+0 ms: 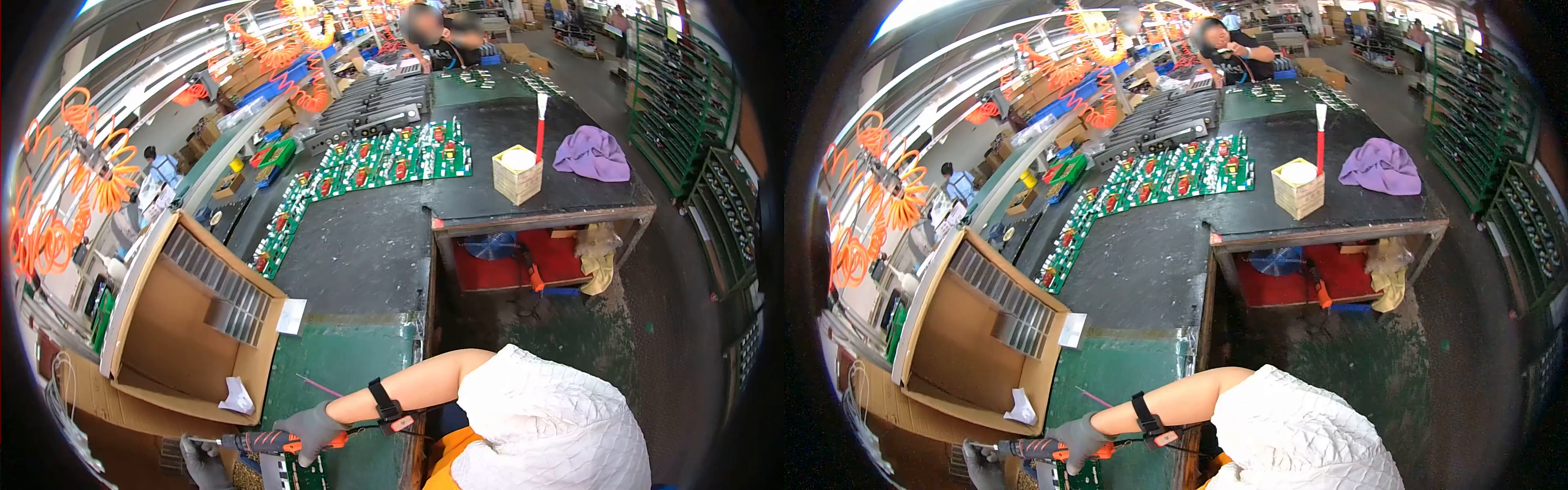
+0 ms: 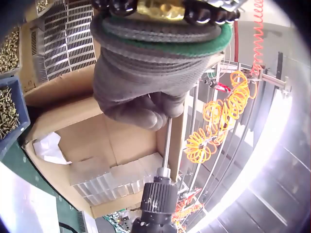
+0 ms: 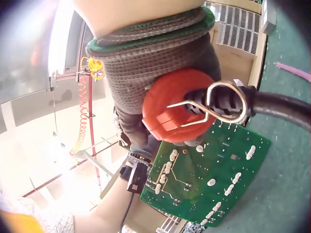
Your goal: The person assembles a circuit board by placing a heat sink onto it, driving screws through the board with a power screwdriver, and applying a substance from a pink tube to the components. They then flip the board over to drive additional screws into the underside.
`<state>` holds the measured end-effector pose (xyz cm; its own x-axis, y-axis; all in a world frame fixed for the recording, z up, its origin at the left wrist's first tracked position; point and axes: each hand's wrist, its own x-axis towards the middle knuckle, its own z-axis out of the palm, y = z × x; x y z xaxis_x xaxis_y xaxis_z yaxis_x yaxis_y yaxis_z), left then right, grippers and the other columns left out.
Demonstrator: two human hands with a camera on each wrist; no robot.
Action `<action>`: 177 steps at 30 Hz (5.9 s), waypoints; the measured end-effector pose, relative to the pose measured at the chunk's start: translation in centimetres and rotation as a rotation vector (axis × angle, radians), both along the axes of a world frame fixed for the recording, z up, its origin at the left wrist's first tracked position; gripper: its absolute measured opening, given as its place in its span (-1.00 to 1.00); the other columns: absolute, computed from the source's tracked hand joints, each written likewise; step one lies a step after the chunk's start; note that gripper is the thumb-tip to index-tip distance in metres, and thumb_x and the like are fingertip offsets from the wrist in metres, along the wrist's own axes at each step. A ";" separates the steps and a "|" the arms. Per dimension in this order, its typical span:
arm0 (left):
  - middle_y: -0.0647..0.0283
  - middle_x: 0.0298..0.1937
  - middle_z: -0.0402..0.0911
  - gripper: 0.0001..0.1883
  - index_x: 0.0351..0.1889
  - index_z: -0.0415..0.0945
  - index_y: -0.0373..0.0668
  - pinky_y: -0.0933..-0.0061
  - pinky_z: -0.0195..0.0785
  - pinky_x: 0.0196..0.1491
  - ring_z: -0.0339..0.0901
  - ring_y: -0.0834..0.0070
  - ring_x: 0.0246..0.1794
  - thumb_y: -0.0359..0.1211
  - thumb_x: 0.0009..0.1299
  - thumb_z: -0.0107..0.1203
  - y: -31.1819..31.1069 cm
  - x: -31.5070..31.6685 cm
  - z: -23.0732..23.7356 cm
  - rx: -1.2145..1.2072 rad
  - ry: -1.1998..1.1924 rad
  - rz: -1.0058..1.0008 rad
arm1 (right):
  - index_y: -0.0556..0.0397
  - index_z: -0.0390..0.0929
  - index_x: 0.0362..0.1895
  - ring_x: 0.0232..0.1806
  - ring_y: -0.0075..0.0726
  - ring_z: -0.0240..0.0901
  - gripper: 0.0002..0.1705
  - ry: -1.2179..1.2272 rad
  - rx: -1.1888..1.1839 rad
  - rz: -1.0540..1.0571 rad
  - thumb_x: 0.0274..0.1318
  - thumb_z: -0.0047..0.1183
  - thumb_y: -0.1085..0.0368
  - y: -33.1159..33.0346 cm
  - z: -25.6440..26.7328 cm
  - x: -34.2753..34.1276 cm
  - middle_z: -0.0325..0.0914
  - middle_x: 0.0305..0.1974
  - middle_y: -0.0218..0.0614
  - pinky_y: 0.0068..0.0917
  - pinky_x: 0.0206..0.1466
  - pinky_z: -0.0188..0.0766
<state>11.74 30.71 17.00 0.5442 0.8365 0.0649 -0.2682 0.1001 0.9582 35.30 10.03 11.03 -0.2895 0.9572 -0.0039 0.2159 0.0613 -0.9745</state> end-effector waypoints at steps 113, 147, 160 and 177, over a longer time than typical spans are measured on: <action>0.21 -0.09 0.48 -0.21 0.16 0.28 -0.20 0.40 0.32 0.04 0.41 0.48 -0.07 0.03 0.09 0.37 -6.0 -5.0 -4.2 0.541 0.853 -0.601 | 0.03 0.21 0.16 -0.37 -0.59 0.38 -0.19 0.202 -0.460 -0.010 -0.25 0.34 0.42 -16.5 -0.4 -3.1 0.46 -0.37 -0.44 -0.58 -0.31 0.38; 0.14 -0.22 0.66 -0.77 -0.14 0.61 -0.14 0.37 0.44 -0.09 0.60 0.28 -0.22 -0.24 0.34 0.19 0.0 -9.7 -7.2 0.415 1.215 0.247 | 0.08 0.07 0.41 -0.32 -0.54 0.40 0.11 0.013 -0.307 -0.034 -0.25 0.44 0.27 -1.9 1.7 -1.7 0.46 -0.29 -0.40 -0.53 -0.26 0.44; 0.29 -0.35 0.58 -0.80 -0.09 0.50 -0.20 0.68 0.26 -0.46 0.43 0.63 -0.45 -0.31 0.41 0.13 -3.2 -6.8 -1.4 -0.011 0.048 -0.049 | 0.12 0.06 0.41 -0.18 -0.49 0.44 0.13 -0.250 -0.320 0.022 -0.25 0.44 0.18 -1.2 5.1 -1.9 0.49 -0.20 -0.31 -0.48 -0.12 0.45; 0.36 -0.52 0.53 -0.81 -0.28 0.56 -0.29 0.66 0.23 -0.51 0.37 0.70 -0.58 -0.32 0.40 0.12 -3.1 -6.9 4.3 0.284 0.635 -0.110 | 0.07 0.17 0.37 -0.38 -0.51 0.38 0.08 -0.213 -0.260 0.038 -0.31 0.46 0.20 -1.3 4.8 -1.8 0.45 -0.32 -0.40 -0.50 -0.27 0.43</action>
